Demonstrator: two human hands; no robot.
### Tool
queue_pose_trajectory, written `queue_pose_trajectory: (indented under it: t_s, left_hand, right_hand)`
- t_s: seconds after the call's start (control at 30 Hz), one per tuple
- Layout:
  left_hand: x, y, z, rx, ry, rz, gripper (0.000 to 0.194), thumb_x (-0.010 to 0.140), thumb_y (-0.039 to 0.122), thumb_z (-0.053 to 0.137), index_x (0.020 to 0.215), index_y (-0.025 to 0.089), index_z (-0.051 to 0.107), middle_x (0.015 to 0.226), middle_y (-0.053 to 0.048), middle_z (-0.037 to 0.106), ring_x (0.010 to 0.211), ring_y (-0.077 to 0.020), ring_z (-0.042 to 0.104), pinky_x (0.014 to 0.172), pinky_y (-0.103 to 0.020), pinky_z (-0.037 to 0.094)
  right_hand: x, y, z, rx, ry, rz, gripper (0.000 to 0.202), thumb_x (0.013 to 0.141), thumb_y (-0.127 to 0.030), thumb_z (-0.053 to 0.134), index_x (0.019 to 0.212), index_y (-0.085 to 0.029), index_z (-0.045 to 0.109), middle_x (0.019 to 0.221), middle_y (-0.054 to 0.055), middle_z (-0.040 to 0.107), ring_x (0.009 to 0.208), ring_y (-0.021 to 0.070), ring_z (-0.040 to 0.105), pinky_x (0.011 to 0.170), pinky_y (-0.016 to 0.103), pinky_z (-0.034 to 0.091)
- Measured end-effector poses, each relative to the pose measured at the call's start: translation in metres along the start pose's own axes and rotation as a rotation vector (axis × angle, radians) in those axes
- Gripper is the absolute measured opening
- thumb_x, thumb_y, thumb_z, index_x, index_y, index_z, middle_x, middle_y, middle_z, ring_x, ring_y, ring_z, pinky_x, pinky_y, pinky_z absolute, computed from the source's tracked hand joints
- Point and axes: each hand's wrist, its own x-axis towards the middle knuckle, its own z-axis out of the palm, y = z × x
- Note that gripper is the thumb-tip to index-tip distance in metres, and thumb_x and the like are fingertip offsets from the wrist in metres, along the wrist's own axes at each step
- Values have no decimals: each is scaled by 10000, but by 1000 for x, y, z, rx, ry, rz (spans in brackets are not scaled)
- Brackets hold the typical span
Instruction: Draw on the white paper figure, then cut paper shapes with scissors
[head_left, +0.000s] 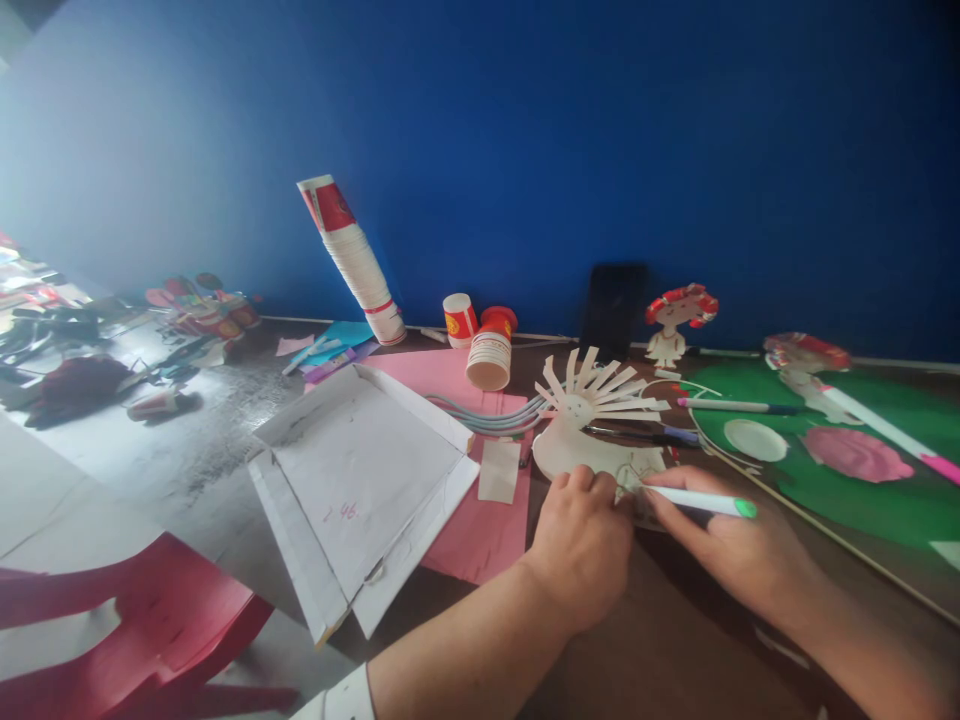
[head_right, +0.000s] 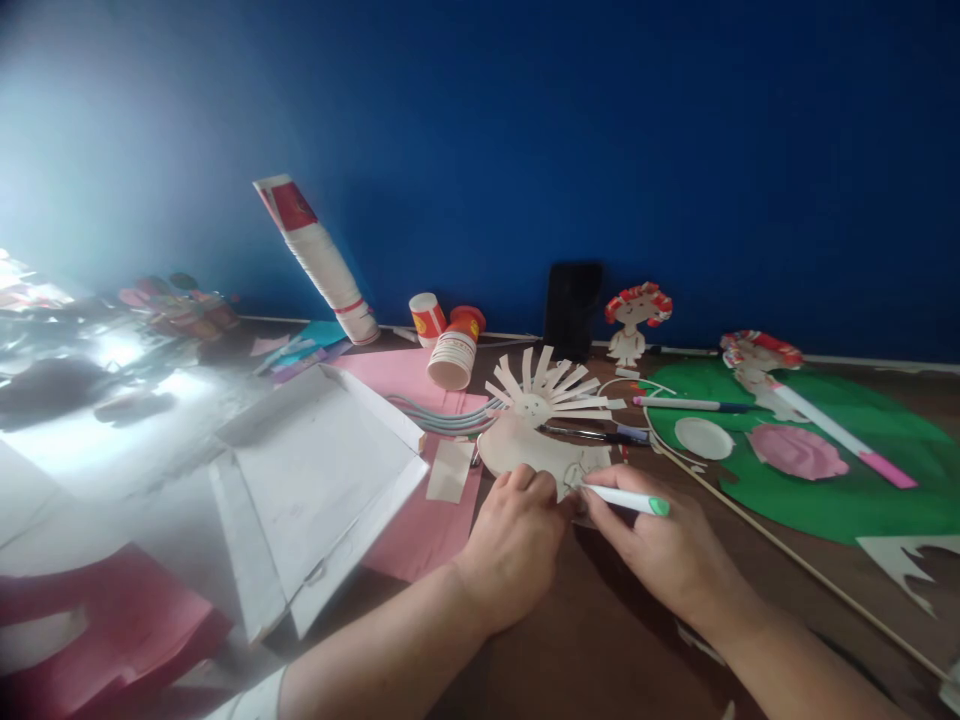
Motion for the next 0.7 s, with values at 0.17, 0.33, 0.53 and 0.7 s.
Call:
queue_pose_trajectory:
  t_s: [0.17, 0.33, 0.53, 0.7]
  left_hand:
    - [0, 1, -2, 24, -25, -5, 259, 993, 202, 496, 1159, 160, 689, 1070, -113, 621, 1051, -266, 513, 891, -386, 448]
    - [0, 1, -2, 15, -23, -6, 278, 986, 198, 497, 1183, 154, 688, 1077, -106, 624, 1054, -265, 518, 906, -394, 456]
    - [1, 1, 0, -11, -3, -7, 269, 980, 192, 501, 1163, 148, 694, 1069, -118, 630, 1065, -271, 528, 914, -396, 458]
    - [1, 1, -1, -20, -18, -15, 249, 974, 190, 511, 1124, 145, 705, 1058, -122, 634, 1064, -276, 530, 910, -397, 456]
  right_hand:
    - [3, -5, 0, -15, 25, -13, 374, 970, -599, 538, 842, -304, 730, 750, 4, 820, 622, 230, 775, 592, 323, 589]
    - [5, -7, -2, -7, 26, -17, 335, 963, -559, 555, 840, -306, 736, 735, -3, 819, 607, 225, 773, 577, 319, 580]
    - [6, -9, -3, 6, 12, -34, 294, 957, -511, 564, 830, -310, 738, 734, -9, 816, 612, 225, 771, 578, 315, 576]
    - [3, -3, -2, 8, -10, -17, 260, 944, -491, 587, 884, -308, 761, 795, -4, 836, 670, 236, 794, 604, 321, 594]
